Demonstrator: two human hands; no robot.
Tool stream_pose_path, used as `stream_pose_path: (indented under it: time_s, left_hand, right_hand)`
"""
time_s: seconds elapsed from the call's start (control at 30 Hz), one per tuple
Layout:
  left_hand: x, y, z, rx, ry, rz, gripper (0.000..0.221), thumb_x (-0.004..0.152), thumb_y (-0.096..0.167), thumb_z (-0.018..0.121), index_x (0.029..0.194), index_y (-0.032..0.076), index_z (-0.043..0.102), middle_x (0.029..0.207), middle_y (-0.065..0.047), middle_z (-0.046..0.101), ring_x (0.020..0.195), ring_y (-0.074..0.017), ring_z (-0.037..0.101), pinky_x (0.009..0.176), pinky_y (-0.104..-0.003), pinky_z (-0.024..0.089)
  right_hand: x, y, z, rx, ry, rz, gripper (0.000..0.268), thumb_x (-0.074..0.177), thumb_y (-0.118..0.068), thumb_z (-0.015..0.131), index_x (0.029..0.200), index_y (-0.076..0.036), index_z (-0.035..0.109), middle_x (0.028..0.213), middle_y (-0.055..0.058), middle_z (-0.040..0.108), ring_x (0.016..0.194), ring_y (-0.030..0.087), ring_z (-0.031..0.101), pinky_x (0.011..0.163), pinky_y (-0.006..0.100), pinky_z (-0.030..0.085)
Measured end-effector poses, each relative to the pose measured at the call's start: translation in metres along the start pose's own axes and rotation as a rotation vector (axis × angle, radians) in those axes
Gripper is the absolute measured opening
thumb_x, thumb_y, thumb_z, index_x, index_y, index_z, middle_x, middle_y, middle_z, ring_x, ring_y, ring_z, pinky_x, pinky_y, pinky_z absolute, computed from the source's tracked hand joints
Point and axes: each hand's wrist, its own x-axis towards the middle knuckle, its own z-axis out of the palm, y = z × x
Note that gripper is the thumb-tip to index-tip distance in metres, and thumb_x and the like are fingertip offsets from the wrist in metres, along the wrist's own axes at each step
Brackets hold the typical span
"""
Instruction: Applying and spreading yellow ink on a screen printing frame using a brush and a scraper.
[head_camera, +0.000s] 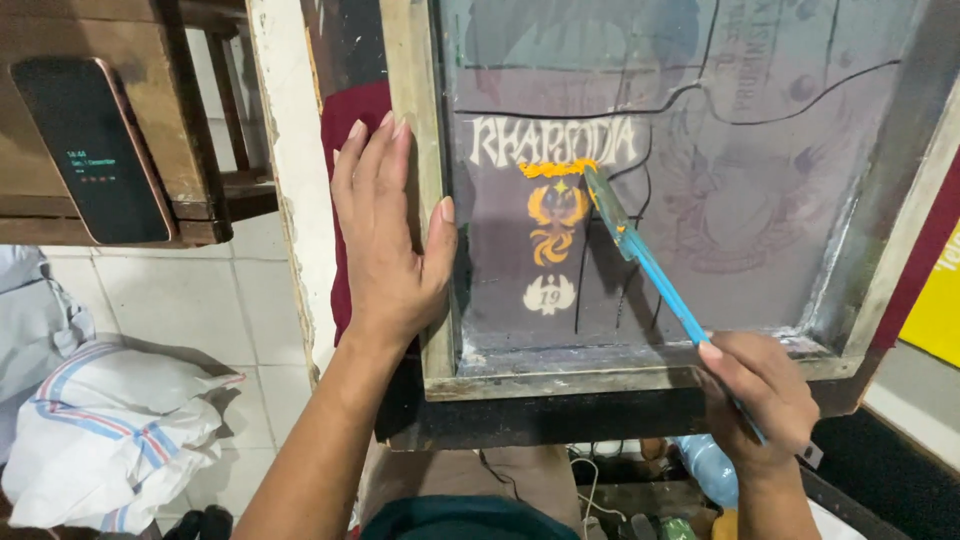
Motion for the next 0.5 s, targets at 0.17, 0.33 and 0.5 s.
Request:
stream_pose_path:
  time_s: [0.17, 0.33, 0.5]
  left_hand:
    - [0.002, -0.002, 0.002, 0.002, 0.01, 0.023, 0.051, 0.113, 0.024, 0.047, 0.158, 0.009, 0.032, 0.163, -0.016, 0.039, 0.158, -0.0388, 0.029, 0.135, -0.059, 0.025]
    - [0.002, -0.002, 0.003, -0.008, 0.004, 0.0, 0.052, 0.112, 0.024, 0.048, 0.159, 0.01, 0.032, 0.163, -0.014, 0.039, 0.159, -0.0371, 0.028, 0.135, -0.059, 0.022]
    - [0.003, -0.001, 0.002, -0.009, -0.005, -0.002, 0.052, 0.111, 0.024, 0.048, 0.159, 0.009, 0.031, 0.163, -0.015, 0.039, 0.158, -0.038, 0.029, 0.135, -0.059, 0.023]
  right_hand:
    - [-0.008, 0.004, 0.0, -0.003, 0.044, -0.031, 0.015, 0.098, 0.004, 0.061, 0.112, 0.008, 0.064, 0.094, 0.028, 0.065, 0.079, 0.037, 0.065, 0.072, 0.046, 0.05]
    - [-0.01, 0.003, -0.001, -0.082, -0.004, -0.019, 0.019, 0.095, 0.016, 0.064, 0.112, 0.008, 0.064, 0.097, 0.029, 0.065, 0.083, 0.038, 0.064, 0.075, 0.047, 0.05]
    - [0.012, -0.02, 0.006, 0.088, -0.065, 0.171, 0.012, 0.094, 0.008, 0.06, 0.1, -0.002, 0.066, 0.079, 0.012, 0.049, 0.069, 0.026, 0.045, 0.069, 0.041, 0.035]
